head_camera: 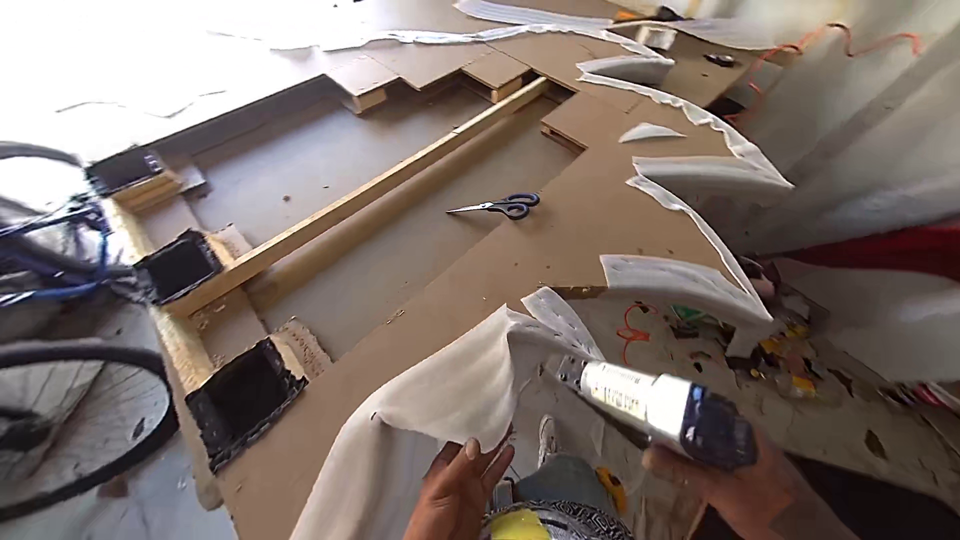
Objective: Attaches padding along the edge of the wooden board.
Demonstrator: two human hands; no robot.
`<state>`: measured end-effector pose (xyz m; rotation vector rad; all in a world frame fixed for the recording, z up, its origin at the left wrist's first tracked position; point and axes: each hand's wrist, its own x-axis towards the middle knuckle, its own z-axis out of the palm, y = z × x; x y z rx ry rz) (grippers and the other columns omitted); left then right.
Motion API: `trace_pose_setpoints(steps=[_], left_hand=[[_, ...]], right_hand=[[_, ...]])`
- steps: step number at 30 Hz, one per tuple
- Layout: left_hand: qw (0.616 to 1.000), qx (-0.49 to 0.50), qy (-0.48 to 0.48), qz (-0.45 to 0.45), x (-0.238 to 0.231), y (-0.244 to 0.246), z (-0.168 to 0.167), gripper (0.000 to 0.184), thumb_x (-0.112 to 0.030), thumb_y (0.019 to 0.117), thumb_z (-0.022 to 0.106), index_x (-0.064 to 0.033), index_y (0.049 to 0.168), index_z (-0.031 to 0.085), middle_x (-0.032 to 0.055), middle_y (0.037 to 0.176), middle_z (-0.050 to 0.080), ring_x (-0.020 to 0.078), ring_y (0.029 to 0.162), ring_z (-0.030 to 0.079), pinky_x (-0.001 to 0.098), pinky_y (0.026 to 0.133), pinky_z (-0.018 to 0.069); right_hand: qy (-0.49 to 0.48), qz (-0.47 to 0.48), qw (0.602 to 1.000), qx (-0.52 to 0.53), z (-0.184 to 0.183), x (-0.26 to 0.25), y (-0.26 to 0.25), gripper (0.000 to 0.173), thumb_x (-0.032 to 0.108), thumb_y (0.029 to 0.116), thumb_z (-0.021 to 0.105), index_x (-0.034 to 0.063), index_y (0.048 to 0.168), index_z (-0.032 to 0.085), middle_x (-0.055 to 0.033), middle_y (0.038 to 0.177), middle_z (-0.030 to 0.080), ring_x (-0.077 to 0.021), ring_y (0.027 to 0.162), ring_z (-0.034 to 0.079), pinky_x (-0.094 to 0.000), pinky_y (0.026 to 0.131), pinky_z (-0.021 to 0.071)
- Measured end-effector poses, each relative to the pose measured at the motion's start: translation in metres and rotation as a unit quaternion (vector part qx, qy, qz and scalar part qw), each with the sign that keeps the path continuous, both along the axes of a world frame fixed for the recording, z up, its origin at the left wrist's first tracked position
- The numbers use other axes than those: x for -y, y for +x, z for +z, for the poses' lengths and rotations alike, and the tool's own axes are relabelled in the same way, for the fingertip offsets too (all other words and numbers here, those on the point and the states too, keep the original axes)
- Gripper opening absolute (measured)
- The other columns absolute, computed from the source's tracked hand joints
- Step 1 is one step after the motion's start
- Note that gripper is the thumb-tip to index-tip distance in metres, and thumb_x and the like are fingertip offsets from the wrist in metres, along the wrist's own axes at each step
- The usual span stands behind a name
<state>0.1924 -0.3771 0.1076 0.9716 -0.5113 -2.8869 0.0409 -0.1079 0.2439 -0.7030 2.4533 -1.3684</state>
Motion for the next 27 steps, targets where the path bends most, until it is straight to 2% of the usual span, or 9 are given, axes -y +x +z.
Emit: trace_pose_setpoints(steps=[4, 7, 10, 12, 14, 18, 22, 24, 27], left_hand=[[0.994, -0.062, 0.002, 0.093, -0.036, -0.019, -0.019, 0.065, -0.013, 0.0900, 0.078, 0.0033, 0.141, 0.042, 0.0340, 0.138, 0.057, 0.0509, 0.126, 0.059, 0.0620, 0.105, 0.0501], [0.970, 0.027, -0.188, 0.151, -0.051, -0.035, -0.051, 0.053, -0.010, 0.0886, 0.077, 0.0129, 0.128, 0.050, 0.0321, 0.115, 0.068, 0.0435, 0.104, 0.071, 0.0565, 0.094, 0.0594], [0.919, 0.103, -0.310, 0.219, -0.053, -0.037, -0.087, 0.045, -0.006, 0.0907, 0.073, 0.0137, 0.126, 0.054, 0.0275, 0.115, 0.070, 0.0372, 0.105, 0.072, 0.0521, 0.094, 0.0605], [0.920, 0.083, -0.279, 0.261, -0.059, -0.043, -0.090, 0.051, -0.006, 0.0905, 0.072, 0.0113, 0.132, 0.048, 0.0256, 0.121, 0.066, 0.0355, 0.109, 0.069, 0.0531, 0.095, 0.0595], [0.934, 0.023, -0.235, 0.267, -0.067, -0.054, -0.091, 0.067, -0.007, 0.0822, 0.081, 0.0085, 0.136, 0.044, 0.0273, 0.127, 0.062, 0.0391, 0.115, 0.066, 0.0575, 0.098, 0.0570], [0.947, -0.073, -0.201, 0.241, -0.073, -0.089, -0.095, 0.060, -0.010, 0.0826, 0.084, 0.0041, 0.134, 0.055, 0.0276, 0.135, 0.061, 0.0440, 0.125, 0.061, 0.0600, 0.104, 0.0518], [0.947, -0.075, -0.221, 0.222, -0.083, -0.091, -0.096, 0.059, -0.027, 0.0861, 0.082, -0.0012, 0.134, 0.058, 0.0230, 0.136, 0.061, 0.0403, 0.127, 0.060, 0.0592, 0.109, 0.0484], [0.953, -0.072, -0.197, 0.220, -0.090, -0.073, -0.087, 0.067, -0.033, 0.0863, 0.081, 0.0010, 0.138, 0.055, 0.0265, 0.145, 0.055, 0.0442, 0.135, 0.053, 0.0610, 0.112, 0.0450], [0.953, -0.063, -0.142, 0.259, -0.084, -0.039, -0.069, 0.077, -0.032, 0.0830, 0.084, -0.0001, 0.142, 0.046, 0.0292, 0.143, 0.055, 0.0478, 0.131, 0.055, 0.0649, 0.107, 0.0475]], right_hand=[[0.002, 0.080, 0.991, -0.106, 0.020, 0.006, -0.082, 0.035, 0.056, 0.0864, 0.076, 0.0264, 0.105, 0.073, 0.0158, 0.093, 0.073, 0.0070, 0.088, 0.068, -0.0187, 0.078, 0.0607], [-0.004, 0.119, 0.989, -0.088, 0.018, 0.014, -0.114, 0.032, 0.055, 0.0853, 0.077, 0.0269, 0.100, 0.073, 0.0147, 0.087, 0.072, 0.0030, 0.080, 0.069, -0.0195, 0.070, 0.0616], [-0.003, 0.129, 0.992, -0.015, 0.002, 0.011, -0.116, 0.037, 0.054, 0.0829, 0.080, 0.0231, 0.102, 0.074, 0.0101, 0.088, 0.074, -0.0032, 0.081, 0.072, -0.0254, 0.072, 0.0634], [-0.016, 0.151, 0.988, 0.013, -0.016, 0.002, -0.110, 0.038, 0.050, 0.0835, 0.081, 0.0198, 0.105, 0.072, 0.0083, 0.091, 0.074, -0.0034, 0.083, 0.072, -0.0261, 0.075, 0.0635], [-0.019, 0.179, 0.984, 0.013, -0.037, -0.012, -0.101, 0.039, 0.047, 0.0847, 0.082, 0.0170, 0.108, 0.071, 0.0084, 0.095, 0.075, 0.0003, 0.089, 0.071, -0.0243, 0.081, 0.0627], [-0.045, 0.245, 0.968, 0.023, -0.080, -0.033, -0.078, 0.036, 0.039, 0.0869, 0.082, 0.0116, 0.108, 0.073, 0.0047, 0.096, 0.076, 0.0039, 0.093, 0.070, -0.0212, 0.086, 0.0600], [-0.008, 0.193, 0.977, 0.091, -0.133, -0.044, -0.048, 0.037, 0.048, 0.0863, 0.079, 0.0177, 0.106, 0.076, 0.0061, 0.092, 0.077, 0.0009, 0.086, 0.072, -0.0272, 0.078, 0.0627], [0.014, 0.164, 0.979, 0.118, -0.139, -0.050, -0.040, 0.038, 0.051, 0.0846, 0.080, 0.0170, 0.103, 0.076, 0.0054, 0.089, 0.077, -0.0003, 0.084, 0.072, -0.0295, 0.076, 0.0630], [0.005, 0.171, 0.982, 0.086, -0.140, -0.061, -0.042, 0.036, 0.048, 0.0853, 0.079, 0.0161, 0.102, 0.076, 0.0043, 0.087, 0.077, 0.0009, 0.082, 0.072, -0.0263, 0.075, 0.0623]])
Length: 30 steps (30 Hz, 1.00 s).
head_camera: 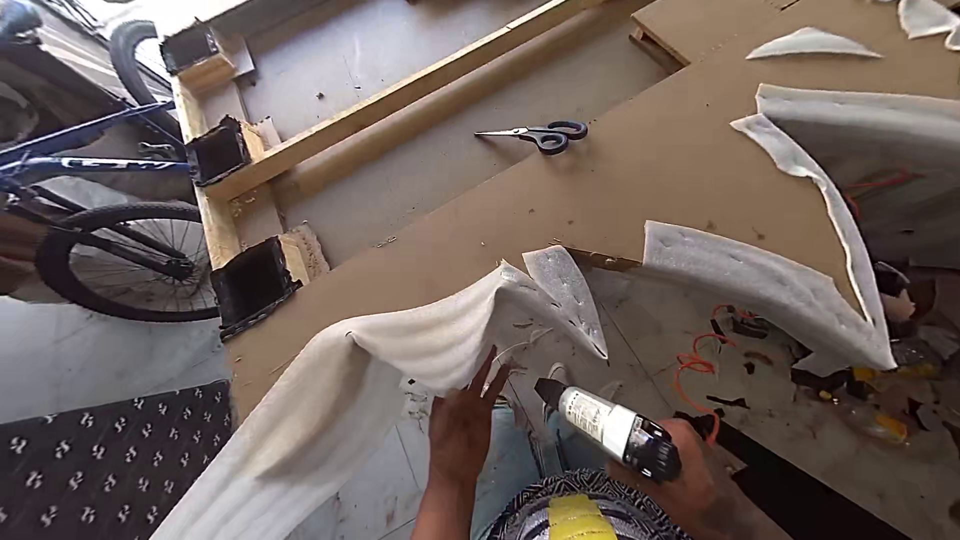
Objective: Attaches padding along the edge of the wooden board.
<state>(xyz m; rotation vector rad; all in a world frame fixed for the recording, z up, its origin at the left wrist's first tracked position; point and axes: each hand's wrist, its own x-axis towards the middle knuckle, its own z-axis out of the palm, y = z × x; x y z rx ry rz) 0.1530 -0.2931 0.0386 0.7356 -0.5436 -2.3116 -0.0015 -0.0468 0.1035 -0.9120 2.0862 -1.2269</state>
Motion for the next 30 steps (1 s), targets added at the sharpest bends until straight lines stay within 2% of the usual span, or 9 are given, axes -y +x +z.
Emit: trace_pose_setpoints(steps=[3, 6, 10, 14, 17, 21, 24, 26, 30], left_hand=[[0.998, 0.060, -0.001, 0.013, 0.012, 0.003, -0.001, 0.066, -0.025, 0.0814, 0.087, -0.0013, 0.134, 0.054, 0.0262, 0.129, 0.064, 0.0446, 0.117, 0.065, 0.0643, 0.098, 0.0544], [0.989, 0.131, -0.071, 0.001, 0.028, -0.003, -0.029, 0.055, -0.020, 0.0925, 0.074, 0.0006, 0.137, 0.050, 0.0271, 0.132, 0.062, 0.0443, 0.119, 0.064, 0.0626, 0.098, 0.0547], [0.985, 0.149, -0.092, 0.007, 0.045, -0.009, -0.042, 0.037, -0.009, 0.0981, 0.062, -0.0009, 0.133, 0.056, 0.0255, 0.130, 0.064, 0.0426, 0.116, 0.067, 0.0604, 0.095, 0.0567], [0.987, 0.138, -0.066, 0.036, 0.048, -0.022, -0.032, 0.030, -0.002, 0.1019, 0.053, -0.0031, 0.132, 0.058, 0.0209, 0.129, 0.066, 0.0386, 0.115, 0.067, 0.0599, 0.094, 0.0569], [0.976, 0.204, 0.030, 0.071, 0.040, -0.037, -0.006, 0.027, -0.009, 0.1065, 0.049, -0.0028, 0.133, 0.053, 0.0199, 0.121, 0.068, 0.0340, 0.101, 0.072, 0.0507, 0.087, 0.0608], [0.961, 0.221, 0.134, 0.100, 0.038, -0.042, 0.033, 0.023, -0.008, 0.1051, 0.050, 0.0039, 0.123, 0.057, 0.0232, 0.106, 0.071, 0.0326, 0.090, 0.074, 0.0448, 0.083, 0.0625], [0.983, 0.130, 0.102, 0.078, 0.034, -0.026, 0.042, 0.023, 0.003, 0.1006, 0.050, 0.0103, 0.122, 0.055, 0.0276, 0.113, 0.069, 0.0365, 0.102, 0.072, 0.0483, 0.095, 0.0591], [0.993, 0.084, 0.063, 0.050, 0.035, -0.020, 0.046, 0.030, 0.008, 0.0946, 0.060, 0.0127, 0.124, 0.055, 0.0304, 0.121, 0.066, 0.0397, 0.112, 0.068, 0.0508, 0.103, 0.0553], [0.979, 0.176, 0.079, 0.065, 0.039, -0.042, 0.064, 0.036, 0.003, 0.0920, 0.070, 0.0093, 0.125, 0.057, 0.0264, 0.111, 0.070, 0.0361, 0.099, 0.073, 0.0475, 0.093, 0.0605]], right_hand=[[0.008, 0.032, 0.999, -0.037, -0.012, -0.012, -0.007, 0.035, 0.047, 0.0864, 0.077, 0.0209, 0.109, 0.077, 0.0042, 0.089, 0.078, -0.0021, 0.083, 0.073, -0.0307, 0.074, 0.0628], [0.035, 0.045, 0.997, -0.059, -0.022, -0.013, -0.013, 0.033, 0.049, 0.0866, 0.075, 0.0266, 0.111, 0.078, 0.0071, 0.090, 0.077, -0.0027, 0.081, 0.073, -0.0348, 0.071, 0.0633], [0.044, 0.076, 0.994, -0.061, -0.023, -0.009, -0.017, 0.035, 0.049, 0.0879, 0.073, 0.0276, 0.115, 0.077, 0.0074, 0.092, 0.078, -0.0026, 0.084, 0.073, -0.0347, 0.074, 0.0633], [0.032, 0.105, 0.992, -0.063, -0.020, 0.005, -0.014, 0.035, 0.050, 0.0877, 0.073, 0.0261, 0.113, 0.077, 0.0065, 0.090, 0.078, -0.0026, 0.081, 0.073, -0.0342, 0.072, 0.0627], [0.012, 0.133, 0.989, -0.066, -0.010, 0.015, -0.014, 0.039, 0.045, 0.0869, 0.075, 0.0184, 0.115, 0.078, 0.0012, 0.091, 0.078, -0.0055, 0.083, 0.074, -0.0348, 0.074, 0.0625], [-0.010, 0.162, 0.986, -0.039, 0.007, 0.027, -0.012, 0.038, 0.036, 0.0876, 0.079, 0.0099, 0.115, 0.077, -0.0041, 0.095, 0.079, -0.0074, 0.088, 0.074, -0.0319, 0.082, 0.0616], [-0.002, 0.165, 0.986, -0.021, 0.016, 0.032, -0.013, 0.036, 0.032, 0.0875, 0.081, 0.0062, 0.113, 0.076, -0.0073, 0.096, 0.079, -0.0105, 0.089, 0.075, -0.0355, 0.084, 0.0620], [0.002, 0.167, 0.986, -0.022, 0.018, 0.033, -0.015, 0.037, 0.032, 0.0877, 0.081, 0.0065, 0.115, 0.076, -0.0076, 0.097, 0.079, -0.0115, 0.090, 0.075, -0.0369, 0.084, 0.0622], [0.008, 0.172, 0.985, -0.035, 0.022, 0.039, -0.015, 0.038, 0.031, 0.0871, 0.081, 0.0062, 0.116, 0.076, -0.0085, 0.096, 0.079, -0.0132, 0.088, 0.075, -0.0377, 0.083, 0.0621]])
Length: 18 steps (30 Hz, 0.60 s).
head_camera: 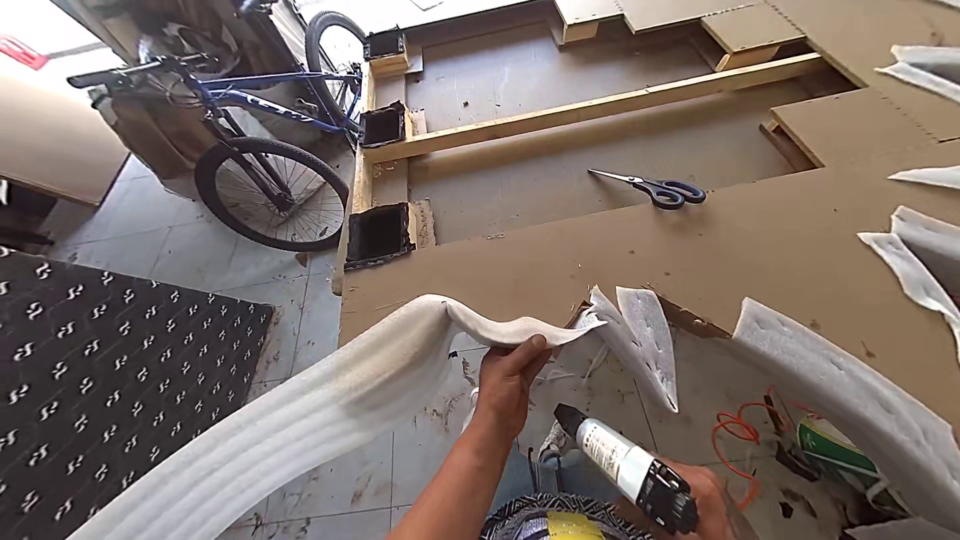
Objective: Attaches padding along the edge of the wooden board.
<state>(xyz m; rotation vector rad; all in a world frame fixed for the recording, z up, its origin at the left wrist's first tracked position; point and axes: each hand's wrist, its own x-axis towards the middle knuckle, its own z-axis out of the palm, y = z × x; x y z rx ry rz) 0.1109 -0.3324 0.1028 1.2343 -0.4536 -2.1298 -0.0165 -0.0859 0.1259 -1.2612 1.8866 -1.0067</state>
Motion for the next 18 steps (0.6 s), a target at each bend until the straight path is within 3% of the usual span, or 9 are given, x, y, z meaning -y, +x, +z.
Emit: trace_pose_setpoints(steps=[3, 7, 11, 15, 18], left_hand=[[0.999, 0.032, 0.038, 0.021, 0.007, -0.012, 0.007, 0.042, -0.010, 0.0975, 0.068, 0.0076, 0.132, 0.053, 0.0285, 0.115, 0.069, 0.0391, 0.096, 0.074, 0.0495, 0.088, 0.0628], [0.996, 0.036, 0.077, 0.015, 0.015, -0.013, 0.009, 0.046, -0.017, 0.1005, 0.065, 0.0053, 0.137, 0.049, 0.0295, 0.118, 0.067, 0.0411, 0.097, 0.073, 0.0503, 0.085, 0.0637], [0.993, 0.021, 0.114, -0.018, 0.024, -0.008, 0.014, 0.038, -0.020, 0.1030, 0.061, 0.0036, 0.132, 0.051, 0.0245, 0.108, 0.070, 0.0342, 0.088, 0.074, 0.0457, 0.077, 0.0644], [0.987, -0.011, 0.144, -0.067, 0.034, 0.001, 0.012, 0.041, -0.027, 0.1052, 0.057, 0.0036, 0.132, 0.053, 0.0255, 0.110, 0.070, 0.0351, 0.095, 0.073, 0.0492, 0.085, 0.0622], [0.985, -0.027, 0.148, -0.083, 0.040, 0.006, 0.009, 0.042, -0.029, 0.1056, 0.056, 0.0037, 0.132, 0.053, 0.0246, 0.112, 0.070, 0.0330, 0.101, 0.072, 0.0471, 0.091, 0.0606]], right_hand=[[0.012, -0.009, 1.000, -0.017, 0.008, 0.009, 0.001, 0.041, 0.033, 0.0881, 0.080, 0.0060, 0.118, 0.075, -0.0101, 0.098, 0.079, -0.0170, 0.089, 0.076, -0.0418, 0.083, 0.0620], [0.006, -0.047, 0.998, -0.041, 0.043, 0.033, 0.012, 0.043, 0.029, 0.0888, 0.079, 0.0000, 0.119, 0.074, -0.0137, 0.100, 0.078, -0.0180, 0.091, 0.076, -0.0392, 0.086, 0.0614], [0.053, -0.141, 0.986, -0.069, 0.082, 0.076, 0.036, 0.043, 0.032, 0.0876, 0.081, 0.0000, 0.115, 0.074, -0.0117, 0.096, 0.078, -0.0162, 0.088, 0.076, -0.0394, 0.083, 0.0625], [0.142, -0.198, 0.968, -0.053, 0.098, 0.115, 0.050, 0.042, 0.044, 0.0886, 0.079, 0.0057, 0.104, 0.074, -0.0064, 0.085, 0.076, -0.0149, 0.080, 0.074, -0.0446, 0.074, 0.0625], [0.178, -0.191, 0.962, -0.079, 0.100, 0.137, 0.058, 0.040, 0.045, 0.0893, 0.078, 0.0086, 0.106, 0.075, -0.0050, 0.084, 0.076, -0.0156, 0.077, 0.074, -0.0459, 0.069, 0.0615]])
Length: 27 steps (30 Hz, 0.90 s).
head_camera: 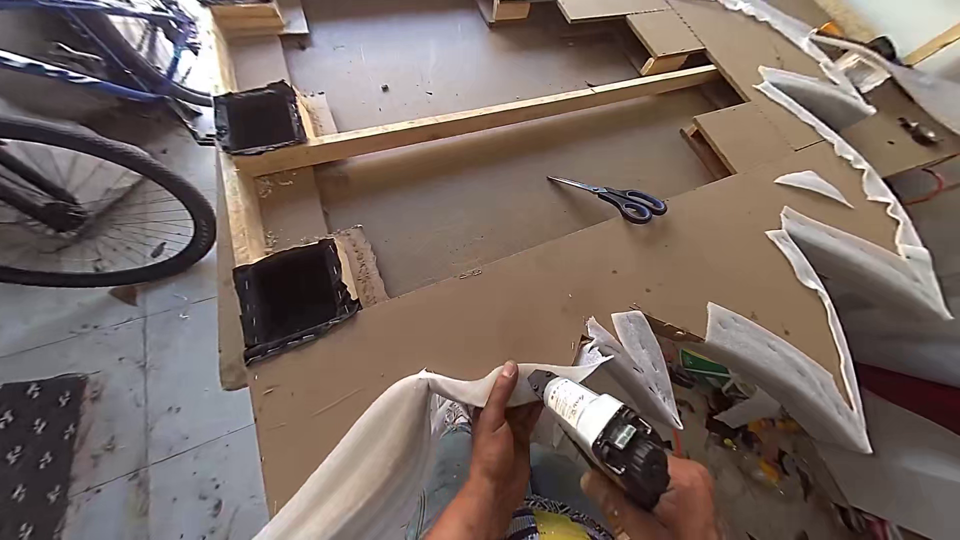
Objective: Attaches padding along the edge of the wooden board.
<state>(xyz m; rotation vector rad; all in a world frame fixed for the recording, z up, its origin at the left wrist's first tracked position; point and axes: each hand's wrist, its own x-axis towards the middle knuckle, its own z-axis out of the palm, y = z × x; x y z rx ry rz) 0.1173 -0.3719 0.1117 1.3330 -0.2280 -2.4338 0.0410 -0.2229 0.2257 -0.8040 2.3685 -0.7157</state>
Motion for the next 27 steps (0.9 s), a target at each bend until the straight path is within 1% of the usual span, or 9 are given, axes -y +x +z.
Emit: trace_pose_setpoints(steps=[4, 8, 12, 15, 17, 19, 22, 25, 27], left_hand=[[1.000, -0.027, 0.004, -0.015, 0.003, 0.005, -0.004, 0.041, -0.028, 0.1060, 0.055, 0.0054, 0.130, 0.054, 0.0251, 0.113, 0.070, 0.0323, 0.104, 0.072, 0.0461, 0.095, 0.0590], [0.998, -0.036, 0.036, -0.043, 0.012, 0.013, -0.007, 0.041, -0.027, 0.1059, 0.055, 0.0035, 0.133, 0.053, 0.0239, 0.123, 0.067, 0.0336, 0.113, 0.068, 0.0484, 0.100, 0.0561], [0.996, -0.044, 0.018, -0.081, 0.019, 0.025, -0.016, 0.042, -0.029, 0.1012, 0.058, -0.0004, 0.131, 0.053, 0.0206, 0.123, 0.066, 0.0299, 0.112, 0.066, 0.0478, 0.098, 0.0542], [0.994, -0.039, -0.023, -0.099, 0.023, 0.028, -0.021, 0.048, -0.029, 0.0977, 0.063, 0.0026, 0.132, 0.052, 0.0242, 0.121, 0.066, 0.0316, 0.109, 0.068, 0.0471, 0.100, 0.0551], [0.993, -0.030, -0.048, -0.105, 0.023, 0.028, -0.023, 0.057, -0.031, 0.0938, 0.068, 0.0032, 0.135, 0.049, 0.0262, 0.125, 0.064, 0.0343, 0.112, 0.067, 0.0490, 0.103, 0.0542], [0.989, -0.027, -0.079, -0.120, 0.024, 0.029, -0.027, 0.075, -0.040, 0.0838, 0.079, 0.0022, 0.137, 0.048, 0.0260, 0.129, 0.063, 0.0361, 0.117, 0.066, 0.0516, 0.105, 0.0529], [0.978, -0.038, -0.135, -0.154, 0.028, 0.032, -0.034, 0.088, -0.053, 0.0749, 0.085, -0.0036, 0.138, 0.049, 0.0217, 0.132, 0.063, 0.0359, 0.122, 0.063, 0.0554, 0.105, 0.0512], [0.968, -0.042, -0.163, -0.186, 0.032, 0.033, -0.041, 0.092, -0.060, 0.0718, 0.084, -0.0104, 0.141, 0.049, 0.0187, 0.137, 0.061, 0.0369, 0.129, 0.059, 0.0581, 0.106, 0.0490], [0.966, -0.036, -0.167, -0.196, 0.032, 0.034, -0.042, 0.096, -0.061, 0.0696, 0.085, -0.0127, 0.144, 0.046, 0.0184, 0.143, 0.057, 0.0376, 0.133, 0.055, 0.0594, 0.108, 0.0472]], right_hand=[[0.058, 0.025, 0.997, -0.049, 0.012, 0.015, 0.002, 0.044, 0.050, 0.0886, 0.076, 0.0155, 0.116, 0.073, -0.0028, 0.085, 0.076, -0.0166, 0.077, 0.074, -0.0462, 0.066, 0.0608], [-0.010, -0.050, 0.997, 0.054, 0.022, -0.030, 0.005, 0.054, 0.035, 0.0874, 0.082, 0.0020, 0.125, 0.063, -0.0086, 0.095, 0.075, -0.0175, 0.081, 0.074, -0.0452, 0.076, 0.0636], [-0.083, -0.160, 0.984, 0.006, -0.016, -0.084, 0.024, 0.054, 0.037, 0.0833, 0.086, -0.0034, 0.115, 0.069, -0.0146, 0.107, 0.072, -0.0161, 0.093, 0.072, -0.0385, 0.086, 0.0626], [-0.108, -0.187, 0.976, -0.028, -0.062, -0.106, 0.033, 0.053, 0.044, 0.0812, 0.086, 0.0009, 0.110, 0.072, -0.0077, 0.100, 0.075, -0.0094, 0.090, 0.072, -0.0324, 0.084, 0.0625], [-0.169, -0.201, 0.964, 0.037, -0.097, -0.112, 0.038, 0.040, 0.040, 0.0847, 0.084, 0.0064, 0.104, 0.073, -0.0001, 0.090, 0.076, -0.0073, 0.080, 0.073, -0.0313, 0.074, 0.0640], [-0.168, -0.225, 0.947, 0.156, -0.130, -0.101, 0.040, 0.029, 0.034, 0.0909, 0.075, 0.0104, 0.107, 0.072, 0.0009, 0.084, 0.075, -0.0130, 0.071, 0.072, -0.0368, 0.065, 0.0643], [-0.099, -0.210, 0.907, 0.351, -0.173, -0.076, 0.027, 0.042, 0.047, 0.1006, 0.058, 0.0089, 0.117, 0.063, -0.0058, 0.085, 0.067, -0.0197, 0.068, 0.067, -0.0410, 0.064, 0.0598], [-0.145, -0.251, 0.802, 0.522, -0.205, -0.052, 0.023, 0.040, 0.043, 0.1058, 0.052, 0.0069, 0.122, 0.058, -0.0051, 0.089, 0.064, -0.0145, 0.065, 0.061, -0.0314, 0.060, 0.0546], [-0.167, -0.266, 0.739, 0.597, -0.217, -0.039, 0.022, 0.041, 0.046, 0.1007, 0.062, 0.0101, 0.121, 0.058, -0.0023, 0.088, 0.063, -0.0111, 0.063, 0.060, -0.0269, 0.058, 0.0548]])
